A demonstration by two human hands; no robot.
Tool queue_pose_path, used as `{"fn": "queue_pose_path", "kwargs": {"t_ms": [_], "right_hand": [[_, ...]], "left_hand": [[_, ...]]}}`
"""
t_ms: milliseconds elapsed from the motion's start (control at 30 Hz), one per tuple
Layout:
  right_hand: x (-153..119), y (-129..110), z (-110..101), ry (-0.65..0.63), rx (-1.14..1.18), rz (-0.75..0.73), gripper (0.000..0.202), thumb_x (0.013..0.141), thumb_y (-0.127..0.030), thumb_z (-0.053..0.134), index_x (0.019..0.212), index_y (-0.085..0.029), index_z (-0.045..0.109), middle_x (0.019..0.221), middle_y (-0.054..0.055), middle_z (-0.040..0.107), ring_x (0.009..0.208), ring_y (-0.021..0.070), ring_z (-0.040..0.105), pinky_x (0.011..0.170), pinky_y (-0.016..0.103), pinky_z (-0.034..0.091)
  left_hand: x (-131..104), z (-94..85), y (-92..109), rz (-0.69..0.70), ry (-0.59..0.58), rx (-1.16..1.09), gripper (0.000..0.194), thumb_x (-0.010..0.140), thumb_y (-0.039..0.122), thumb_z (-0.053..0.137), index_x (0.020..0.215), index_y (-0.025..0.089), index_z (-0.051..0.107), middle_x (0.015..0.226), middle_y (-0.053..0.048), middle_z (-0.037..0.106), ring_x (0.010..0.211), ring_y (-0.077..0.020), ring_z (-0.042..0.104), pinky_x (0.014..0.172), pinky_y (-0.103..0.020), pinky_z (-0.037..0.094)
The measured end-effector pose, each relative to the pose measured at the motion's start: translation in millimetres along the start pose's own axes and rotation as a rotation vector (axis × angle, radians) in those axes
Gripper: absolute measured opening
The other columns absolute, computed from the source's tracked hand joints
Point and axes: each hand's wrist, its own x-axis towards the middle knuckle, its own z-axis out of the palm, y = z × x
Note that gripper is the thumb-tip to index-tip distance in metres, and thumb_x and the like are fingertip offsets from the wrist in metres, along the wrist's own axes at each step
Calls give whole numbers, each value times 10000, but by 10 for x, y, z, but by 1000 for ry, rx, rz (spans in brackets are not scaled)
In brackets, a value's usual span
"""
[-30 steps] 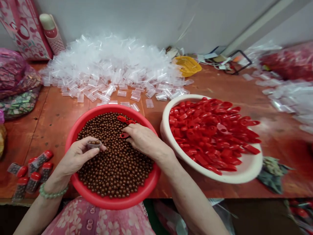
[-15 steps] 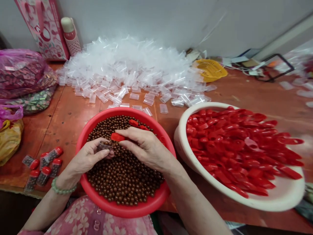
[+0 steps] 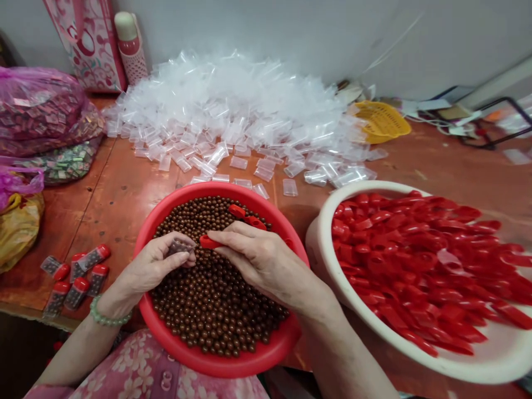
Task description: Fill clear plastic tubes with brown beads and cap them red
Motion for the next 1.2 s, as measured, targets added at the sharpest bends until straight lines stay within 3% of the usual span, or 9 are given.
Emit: {"fn": "queue_pose_path", "kwargs": {"t_ms": [167,400,567,867,1033,1200], "right_hand": [[-9,38,-14,56,39,25,225,921,-213,561,1104,-227,690,936,53,724,819,178,686,727,292,570],[210,-92,218,218,254,151,162,858,-234,655,1007,-196,708,931,46,752,824,189,702,770,322,565],[271,-170,361,211,305,85,78,845,-177,664,912,-180,705,857,40,728,767,157,677,719,278,548],[235,-172,370,165,200,-47,93,895,-150,603,859,-180,684,801,48,702,720,146,667,640,251,553],[169,-133,451,201,0,-209,105,896,-144,609,983,-176,658,942,90,708,828,163,693,739,272,593],[132,-119,475,181,-102,-256,231,867,-195,666,1090,-162,614,1010,106,685,901,183,681,819,296,589]], "left_hand": [[-4,-15,9,-16,27,-133,211,803,259,657,983,165,601,824,-12,643,793,-124,619,840,-290,480],[-12,-46,-9,-20,8,-335,377,663,222,808,987,146,631,890,-22,669,842,-123,623,839,-268,475],[-14,-46,-31,-10,-35,-363,381,658,256,804,982,131,647,844,-21,669,769,-113,611,770,-247,472],[-17,-16,-12,9,-37,-246,315,672,322,781,863,128,623,797,-7,603,699,-102,558,728,-256,468],[-13,-17,-41,3,-33,-229,305,692,345,751,854,137,598,766,5,569,688,-107,516,674,-241,426],[-14,-41,-58,38,-11,-208,292,725,374,741,838,139,610,786,9,568,723,-104,484,708,-230,393]]}}
